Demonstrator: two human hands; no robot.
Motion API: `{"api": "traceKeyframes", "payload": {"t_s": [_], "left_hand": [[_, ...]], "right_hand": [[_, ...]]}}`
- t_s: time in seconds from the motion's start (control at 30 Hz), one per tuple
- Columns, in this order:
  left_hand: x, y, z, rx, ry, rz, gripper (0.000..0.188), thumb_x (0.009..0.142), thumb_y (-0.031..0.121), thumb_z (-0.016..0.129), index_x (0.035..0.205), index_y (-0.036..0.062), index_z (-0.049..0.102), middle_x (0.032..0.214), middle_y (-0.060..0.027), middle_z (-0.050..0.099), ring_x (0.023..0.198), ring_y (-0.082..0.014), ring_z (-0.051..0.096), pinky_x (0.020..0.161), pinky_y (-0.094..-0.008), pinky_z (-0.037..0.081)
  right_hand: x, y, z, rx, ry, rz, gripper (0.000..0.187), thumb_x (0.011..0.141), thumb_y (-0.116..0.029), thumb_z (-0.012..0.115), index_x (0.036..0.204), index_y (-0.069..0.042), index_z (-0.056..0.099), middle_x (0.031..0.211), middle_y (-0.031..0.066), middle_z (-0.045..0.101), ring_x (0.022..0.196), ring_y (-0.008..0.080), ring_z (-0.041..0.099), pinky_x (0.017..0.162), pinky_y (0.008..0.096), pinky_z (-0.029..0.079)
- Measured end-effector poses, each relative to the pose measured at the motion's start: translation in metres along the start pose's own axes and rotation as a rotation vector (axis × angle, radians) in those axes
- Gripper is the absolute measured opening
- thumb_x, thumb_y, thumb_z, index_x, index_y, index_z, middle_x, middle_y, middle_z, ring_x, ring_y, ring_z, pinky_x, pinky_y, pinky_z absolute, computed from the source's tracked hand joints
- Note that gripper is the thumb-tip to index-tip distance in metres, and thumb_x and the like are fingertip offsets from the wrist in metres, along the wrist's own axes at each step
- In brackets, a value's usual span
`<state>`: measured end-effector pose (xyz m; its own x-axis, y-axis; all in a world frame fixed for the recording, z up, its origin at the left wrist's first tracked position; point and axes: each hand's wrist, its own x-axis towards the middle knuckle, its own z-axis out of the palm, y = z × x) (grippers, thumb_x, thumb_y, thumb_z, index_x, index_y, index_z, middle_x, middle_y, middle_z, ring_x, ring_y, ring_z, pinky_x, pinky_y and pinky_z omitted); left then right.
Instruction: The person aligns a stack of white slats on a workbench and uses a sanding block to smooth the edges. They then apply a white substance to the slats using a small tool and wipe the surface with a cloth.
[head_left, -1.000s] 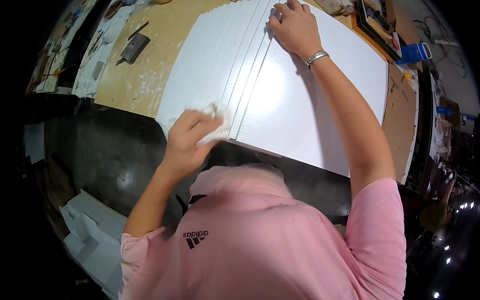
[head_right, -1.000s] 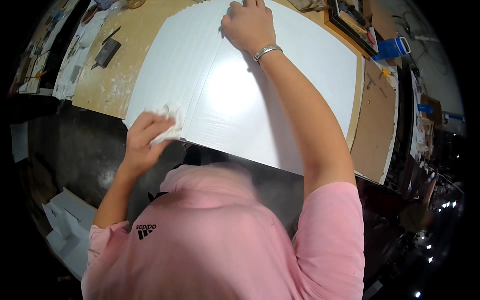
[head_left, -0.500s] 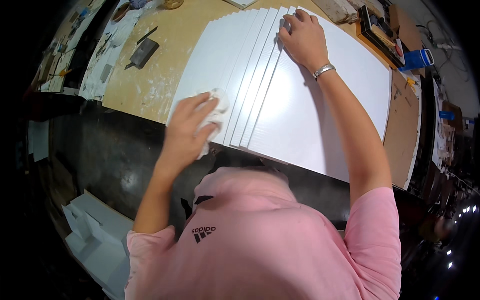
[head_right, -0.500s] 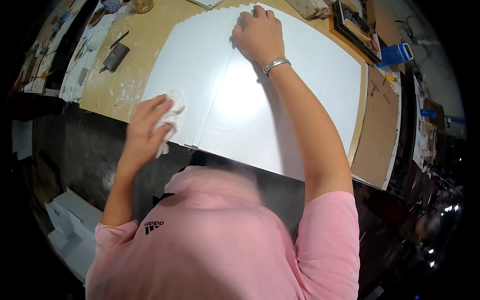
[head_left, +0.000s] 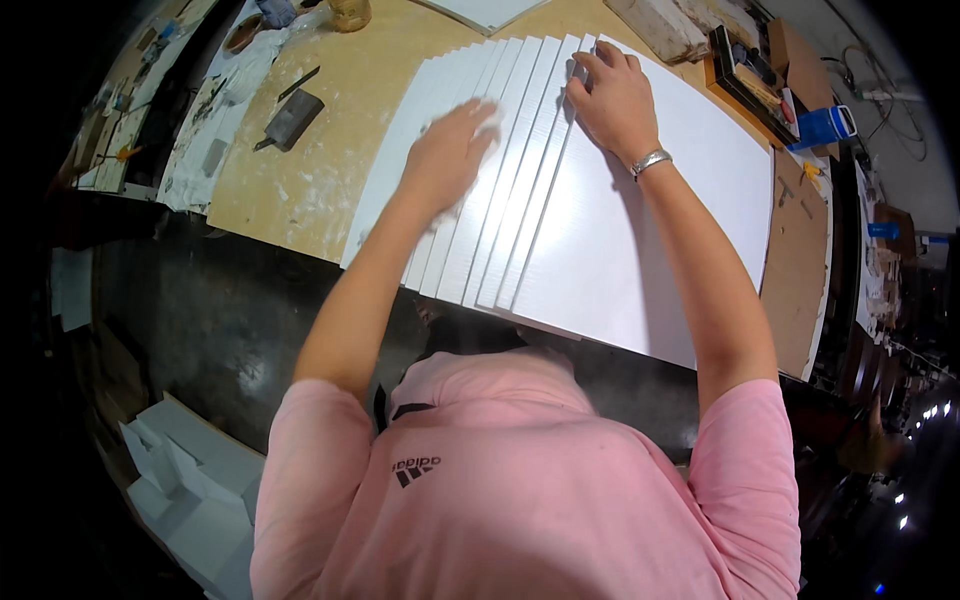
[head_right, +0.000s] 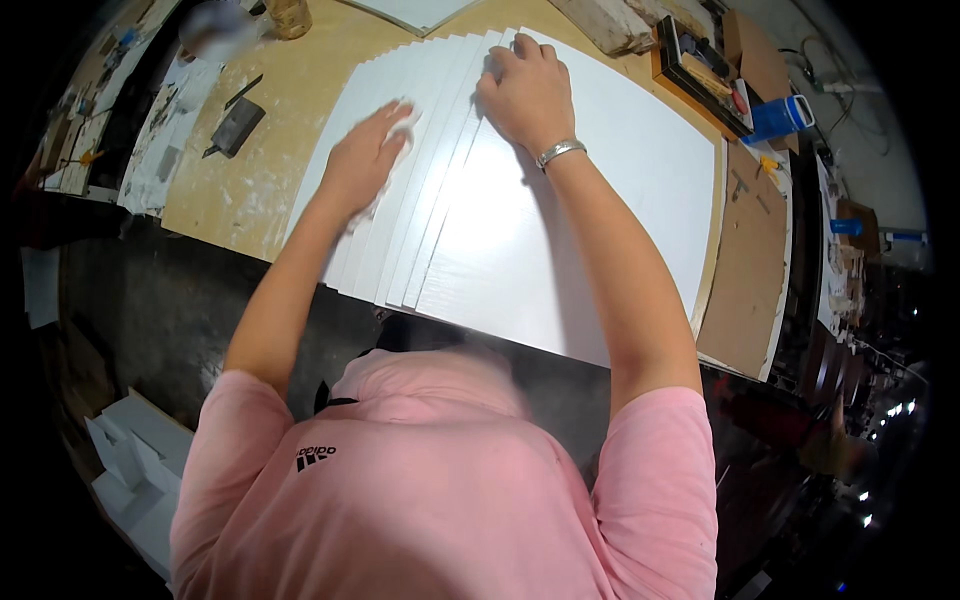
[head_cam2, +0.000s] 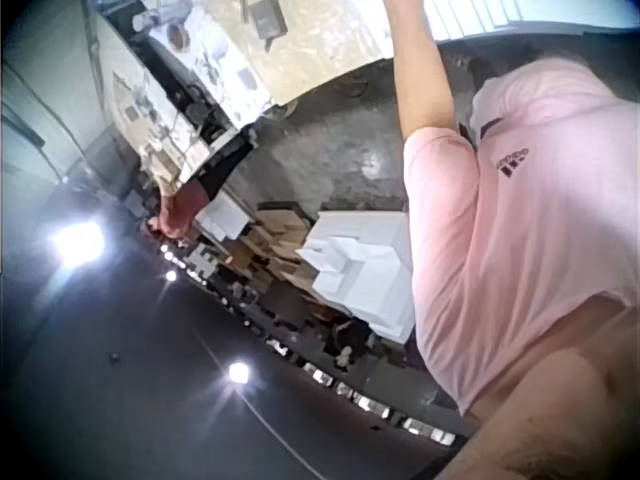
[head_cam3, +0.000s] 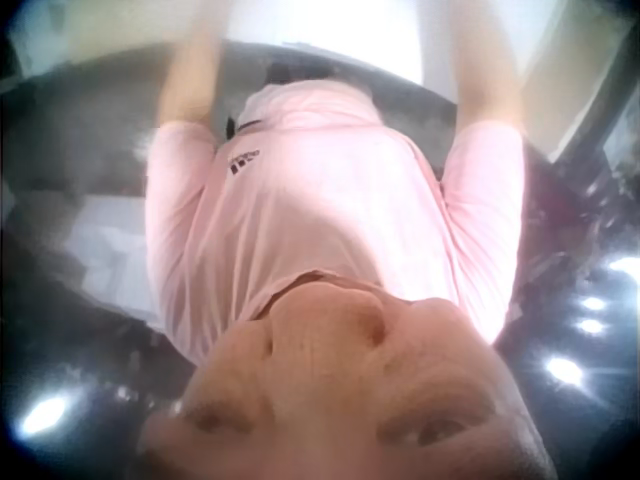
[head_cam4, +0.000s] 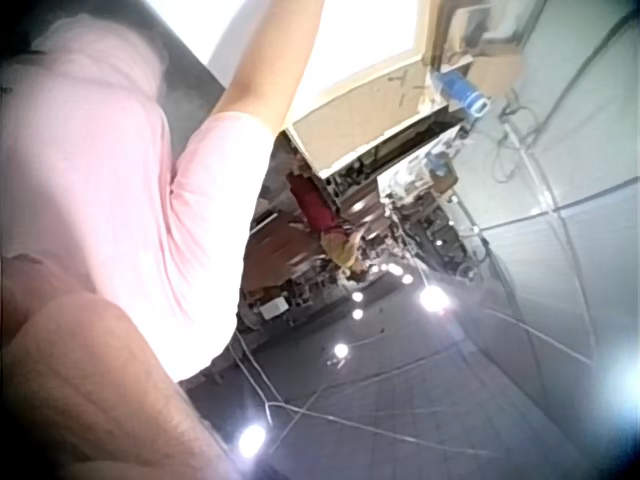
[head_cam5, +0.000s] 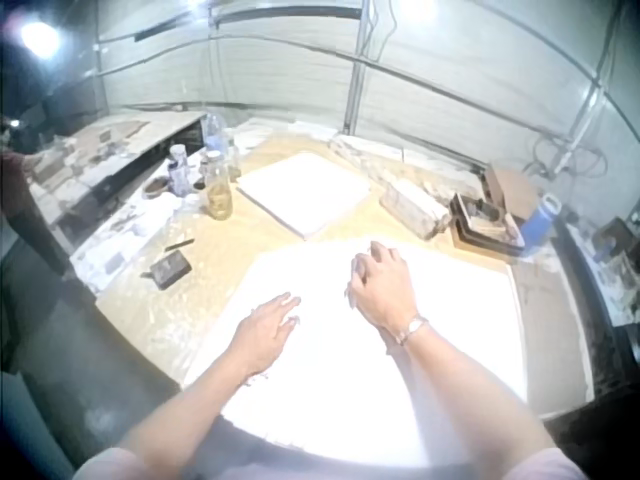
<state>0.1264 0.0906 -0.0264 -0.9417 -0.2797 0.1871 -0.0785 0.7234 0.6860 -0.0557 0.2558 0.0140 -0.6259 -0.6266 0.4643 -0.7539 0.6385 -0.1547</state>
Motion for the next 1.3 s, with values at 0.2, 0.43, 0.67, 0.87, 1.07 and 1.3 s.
{"api": "traceKeyframes", "payload": {"t_s": [0.2, 0.43, 0.67, 0.87, 1.07, 1.3], "left_hand": [[-0.147, 0.006, -0.041, 0.025, 0.045, 0.124, 0.043, 0.086, 0.012, 0.068, 0.128, 0.0106, 0.064, 0.135, -0.0158, 0.061, 0.118, -0.0365, 0.061, 0.104, -0.0455, 0.046], [-0.185, -0.045, -0.112, -0.174, 0.376, -0.463, 0.022, 0.094, 0.006, 0.062, 0.111, -0.006, 0.066, 0.099, -0.0144, 0.071, 0.089, -0.0148, 0.064, 0.081, -0.0296, 0.051], [-0.109, -0.027, -0.122, -0.129, 0.6, -0.2, 0.027, 0.099, 0.008, 0.058, 0.121, -0.0053, 0.064, 0.106, -0.0098, 0.071, 0.094, -0.0129, 0.063, 0.087, -0.0268, 0.049], [-0.068, -0.055, -0.023, 0.124, 0.012, 0.048, 0.05, 0.098, 0.021, 0.055, 0.146, 0.0096, 0.047, 0.148, -0.0265, 0.042, 0.138, -0.042, 0.037, 0.115, -0.0465, 0.028], [0.023, -0.091, 0.007, 0.027, 0.032, 0.045, 0.051, 0.1, 0.032, 0.048, 0.148, 0.0134, 0.044, 0.149, -0.0268, 0.04, 0.139, -0.0434, 0.034, 0.116, -0.0476, 0.027], [-0.026, -0.085, -0.002, 0.031, 0.022, 0.12, 0.052, 0.1, 0.032, 0.048, 0.148, 0.0139, 0.044, 0.15, -0.0267, 0.039, 0.138, -0.043, 0.035, 0.116, -0.0474, 0.026]], "right_hand": [[0.002, -0.008, -0.001, 0.012, -0.025, -0.006, 0.041, 0.084, -0.026, 0.055, 0.117, -0.007, 0.071, 0.135, 0.0171, 0.058, 0.12, 0.0307, 0.053, 0.106, 0.0423, 0.039], [0.002, -0.005, -0.003, 0.014, -0.02, 0.001, 0.041, 0.084, -0.026, 0.056, 0.117, -0.008, 0.071, 0.137, 0.0165, 0.057, 0.122, 0.0303, 0.052, 0.107, 0.042, 0.039], [0.0, 0.0, -0.001, 0.021, 0.001, -0.013, 0.04, 0.083, -0.027, 0.058, 0.117, -0.009, 0.071, 0.135, 0.0157, 0.058, 0.12, 0.0302, 0.054, 0.104, 0.042, 0.042], [0.0, -0.004, 0.001, 0.034, 0.012, -0.021, 0.039, 0.083, -0.028, 0.058, 0.116, -0.01, 0.072, 0.133, 0.0154, 0.06, 0.118, 0.0304, 0.056, 0.104, 0.042, 0.043], [0.001, 0.001, 0.005, 0.007, 0.029, -0.033, 0.04, 0.084, -0.028, 0.057, 0.116, -0.011, 0.072, 0.134, 0.0147, 0.06, 0.118, 0.0305, 0.056, 0.104, 0.041, 0.044], [0.001, 0.003, 0.0, 0.012, -0.016, -0.015, 0.041, 0.084, -0.028, 0.056, 0.118, -0.01, 0.071, 0.136, 0.015, 0.059, 0.12, 0.0308, 0.055, 0.105, 0.0407, 0.044]]}}
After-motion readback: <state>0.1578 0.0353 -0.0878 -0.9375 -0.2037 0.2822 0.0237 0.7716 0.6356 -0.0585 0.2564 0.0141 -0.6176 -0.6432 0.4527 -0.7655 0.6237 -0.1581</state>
